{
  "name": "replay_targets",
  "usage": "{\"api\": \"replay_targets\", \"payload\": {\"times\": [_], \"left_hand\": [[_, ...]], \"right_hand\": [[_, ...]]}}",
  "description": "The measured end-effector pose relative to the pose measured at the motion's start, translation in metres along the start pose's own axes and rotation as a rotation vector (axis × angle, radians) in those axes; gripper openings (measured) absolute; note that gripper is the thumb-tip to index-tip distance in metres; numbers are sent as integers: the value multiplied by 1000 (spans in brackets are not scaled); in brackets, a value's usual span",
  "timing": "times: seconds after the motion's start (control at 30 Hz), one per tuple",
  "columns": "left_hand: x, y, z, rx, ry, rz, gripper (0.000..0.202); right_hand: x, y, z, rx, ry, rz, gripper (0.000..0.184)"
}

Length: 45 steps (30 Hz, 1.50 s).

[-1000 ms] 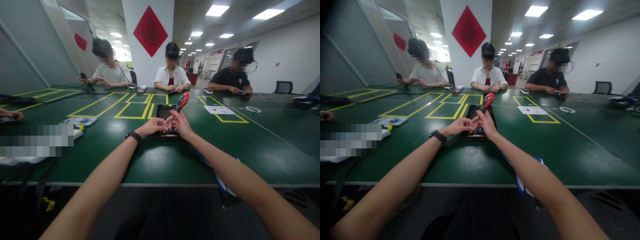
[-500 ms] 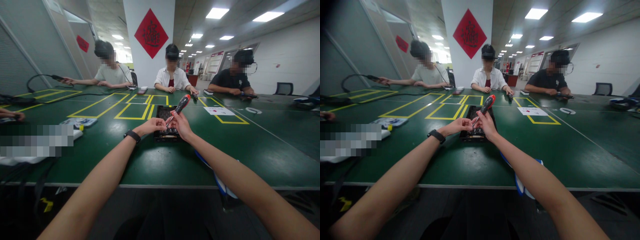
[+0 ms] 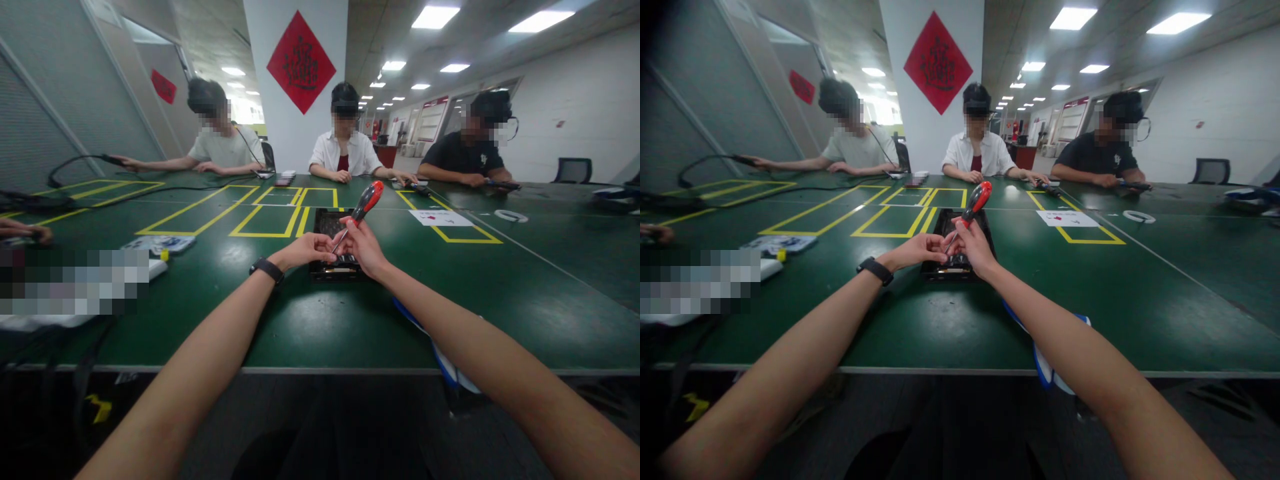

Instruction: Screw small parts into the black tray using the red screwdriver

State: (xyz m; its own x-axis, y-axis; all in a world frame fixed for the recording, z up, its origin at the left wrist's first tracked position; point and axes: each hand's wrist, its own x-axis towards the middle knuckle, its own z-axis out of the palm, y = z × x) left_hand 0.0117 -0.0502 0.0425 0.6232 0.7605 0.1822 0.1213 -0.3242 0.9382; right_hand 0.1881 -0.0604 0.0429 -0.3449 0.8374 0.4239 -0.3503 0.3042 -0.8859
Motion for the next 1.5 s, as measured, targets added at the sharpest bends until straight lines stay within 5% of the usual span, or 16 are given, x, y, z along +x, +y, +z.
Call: {"api": "replay_targets", "payload": {"times": [0.43,0.67,0.9,1.1,1.37,1.5], "left_hand": [[-2,2,1,-80,-12,-24,35],[-1,3,5,-30,93,-1,31],[-2,2,-1,-43,-48,-33,33],[-1,-1,4,-34,35,40,31],[-1,-2,-1,-58,-92,-14,32],[0,1,3,-51,-25,3,31]], "right_hand": [[-1,-2,-2,-15,13,33,33],[-1,-2,0,-10,27,11,37],[-3,-5,1,-32,1,39,38],[-2,-1,1,-5,-10,-13,36],[-3,-4,1,-40,-12,13,37],[-1,-3,0,-35,11,-1,36]]}}
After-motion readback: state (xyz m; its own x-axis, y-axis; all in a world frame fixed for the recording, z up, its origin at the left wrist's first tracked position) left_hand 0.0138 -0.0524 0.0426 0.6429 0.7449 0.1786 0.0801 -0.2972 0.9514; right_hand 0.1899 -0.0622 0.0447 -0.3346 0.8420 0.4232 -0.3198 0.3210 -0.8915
